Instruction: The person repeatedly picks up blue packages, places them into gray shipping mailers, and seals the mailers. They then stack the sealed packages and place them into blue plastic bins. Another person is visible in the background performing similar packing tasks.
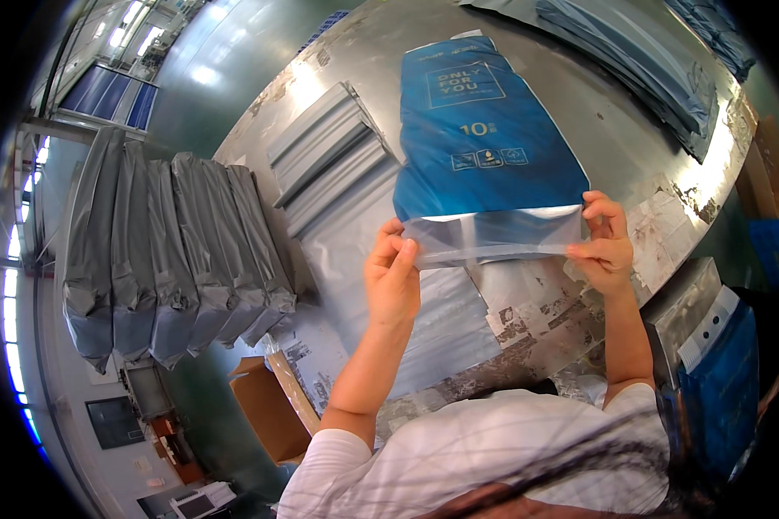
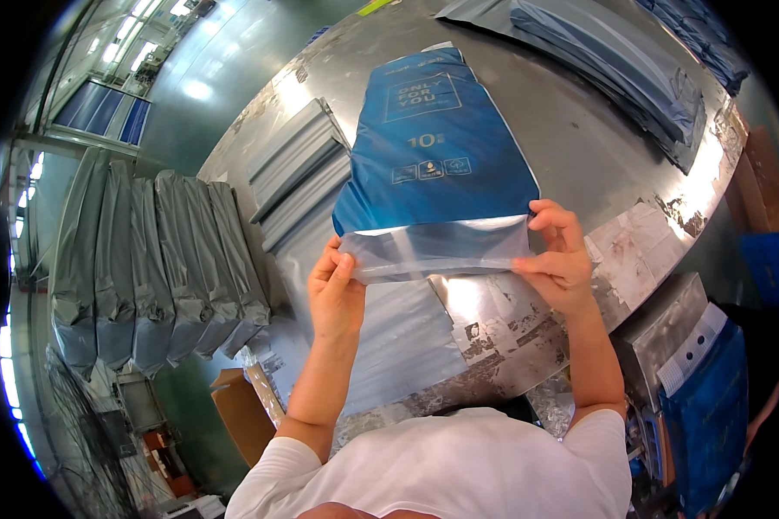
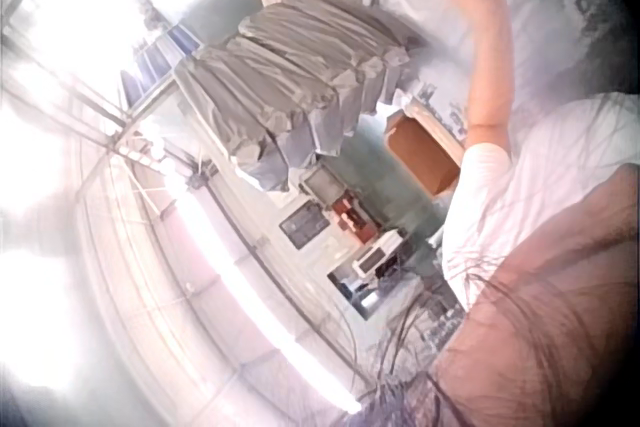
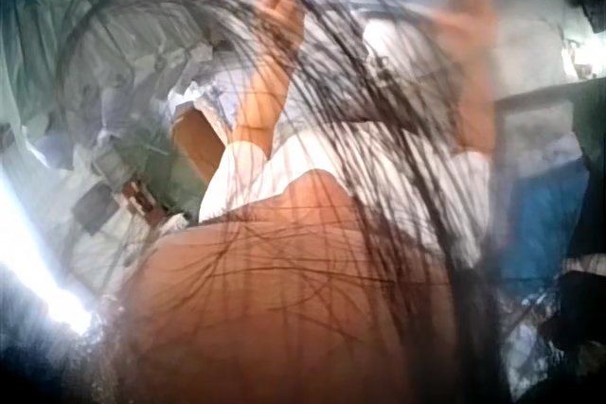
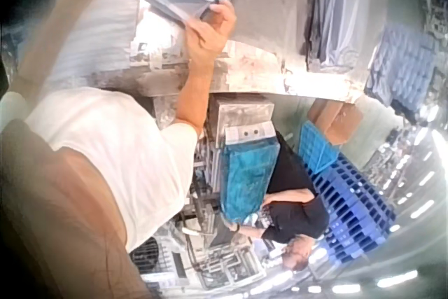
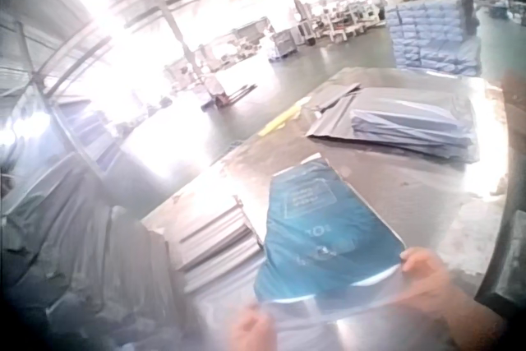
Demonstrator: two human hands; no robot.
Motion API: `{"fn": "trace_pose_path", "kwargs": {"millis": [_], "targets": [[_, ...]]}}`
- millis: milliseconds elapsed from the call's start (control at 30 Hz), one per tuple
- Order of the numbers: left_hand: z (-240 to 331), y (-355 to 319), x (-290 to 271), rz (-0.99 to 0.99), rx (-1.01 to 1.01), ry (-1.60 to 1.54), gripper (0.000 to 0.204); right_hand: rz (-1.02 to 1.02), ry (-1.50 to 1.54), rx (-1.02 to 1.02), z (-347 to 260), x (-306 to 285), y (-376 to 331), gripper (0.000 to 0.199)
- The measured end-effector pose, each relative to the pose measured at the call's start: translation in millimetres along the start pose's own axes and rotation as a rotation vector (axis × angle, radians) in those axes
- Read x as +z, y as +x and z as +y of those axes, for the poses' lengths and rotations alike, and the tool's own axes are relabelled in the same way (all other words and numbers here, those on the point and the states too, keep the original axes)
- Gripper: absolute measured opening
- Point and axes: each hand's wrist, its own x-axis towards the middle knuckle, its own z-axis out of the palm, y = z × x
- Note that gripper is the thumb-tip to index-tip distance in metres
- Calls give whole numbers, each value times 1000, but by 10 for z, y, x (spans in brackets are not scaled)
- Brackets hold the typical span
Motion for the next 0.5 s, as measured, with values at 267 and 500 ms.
{"fn": "trace_pose_path", "kwargs": {"millis": [267,500], "targets": [[-78,-15,-291,-301,7,19,31,102,357,-82,177,-311,-147,10],[-1299,487,-817,175,-401,337,43,325,303,686,1463,-803,-361,39]]}}
